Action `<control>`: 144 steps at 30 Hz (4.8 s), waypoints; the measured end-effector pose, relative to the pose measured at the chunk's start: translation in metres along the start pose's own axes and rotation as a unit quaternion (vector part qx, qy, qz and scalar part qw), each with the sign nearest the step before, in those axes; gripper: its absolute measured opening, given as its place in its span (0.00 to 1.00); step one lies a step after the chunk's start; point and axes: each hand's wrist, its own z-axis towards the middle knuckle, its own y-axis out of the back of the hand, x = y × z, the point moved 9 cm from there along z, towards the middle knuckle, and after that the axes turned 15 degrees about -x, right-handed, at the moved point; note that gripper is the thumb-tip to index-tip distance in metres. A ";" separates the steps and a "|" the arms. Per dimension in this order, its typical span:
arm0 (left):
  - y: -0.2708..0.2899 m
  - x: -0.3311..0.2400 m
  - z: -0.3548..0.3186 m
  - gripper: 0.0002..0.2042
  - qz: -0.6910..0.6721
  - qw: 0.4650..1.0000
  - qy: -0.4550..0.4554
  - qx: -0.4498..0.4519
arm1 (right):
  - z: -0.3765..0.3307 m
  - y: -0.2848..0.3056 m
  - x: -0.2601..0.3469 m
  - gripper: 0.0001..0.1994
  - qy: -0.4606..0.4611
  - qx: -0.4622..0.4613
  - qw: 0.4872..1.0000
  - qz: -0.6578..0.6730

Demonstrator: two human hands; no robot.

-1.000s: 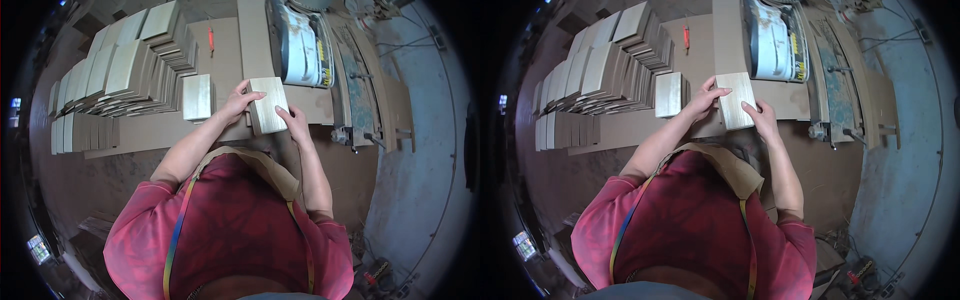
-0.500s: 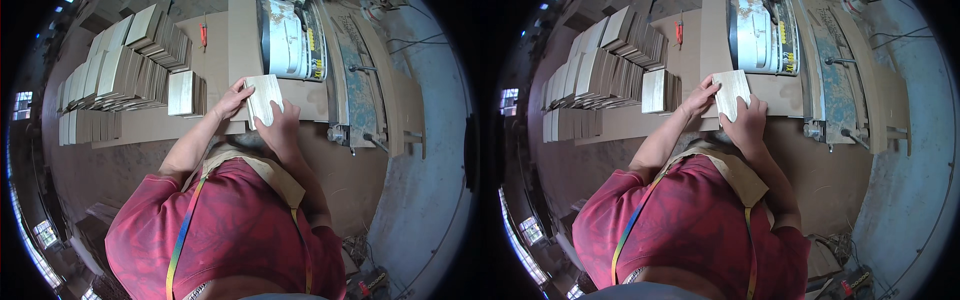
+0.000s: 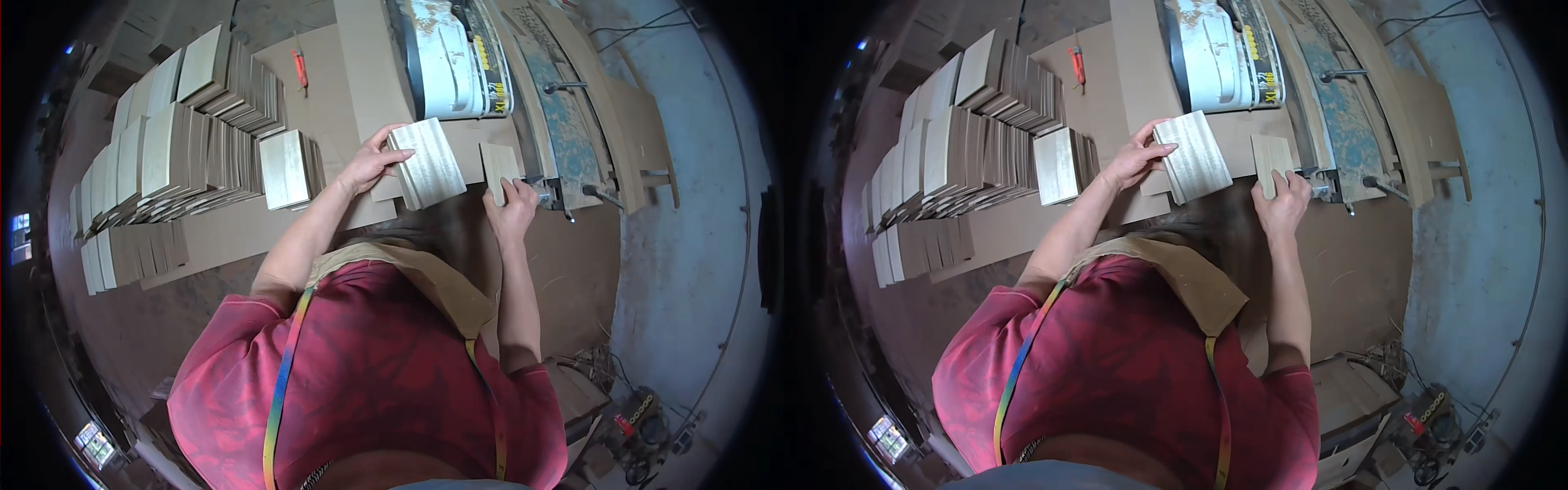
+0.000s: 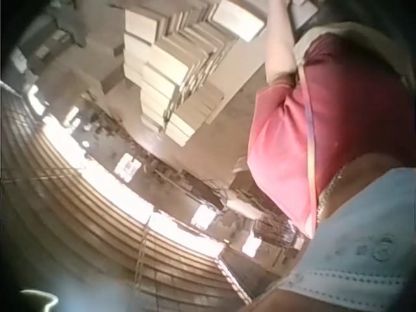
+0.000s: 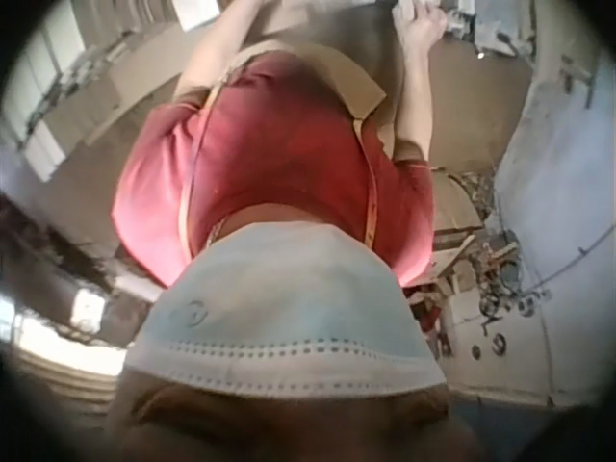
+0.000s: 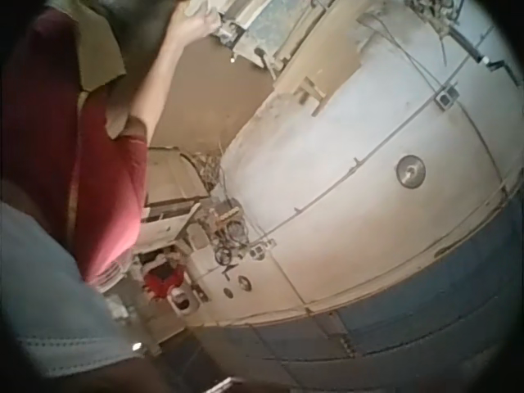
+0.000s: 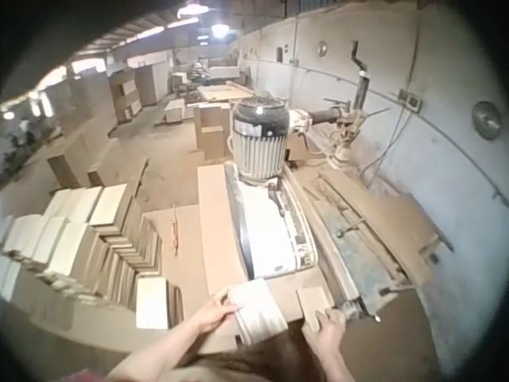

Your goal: Sanding the edges of small rectangular wooden blocks using an industrial belt sander.

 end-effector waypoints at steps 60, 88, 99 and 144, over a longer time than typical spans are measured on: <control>0.008 -0.035 -0.037 0.26 0.011 0.994 -0.013 -0.110 | 0.024 0.017 0.059 0.30 0.009 0.049 0.989 0.140; 0.003 -0.036 -0.027 0.21 -0.051 0.980 -0.002 -0.194 | 0.038 0.031 0.178 0.26 0.106 -0.013 0.960 0.259; 0.012 -0.046 -0.047 0.21 0.026 0.999 -0.030 -0.029 | -0.016 0.063 0.049 0.26 0.072 0.003 0.989 0.126; 0.004 -0.046 -0.033 0.15 0.003 0.985 -0.019 -0.172 | 0.013 -0.044 0.014 0.26 0.062 -0.019 0.998 -0.006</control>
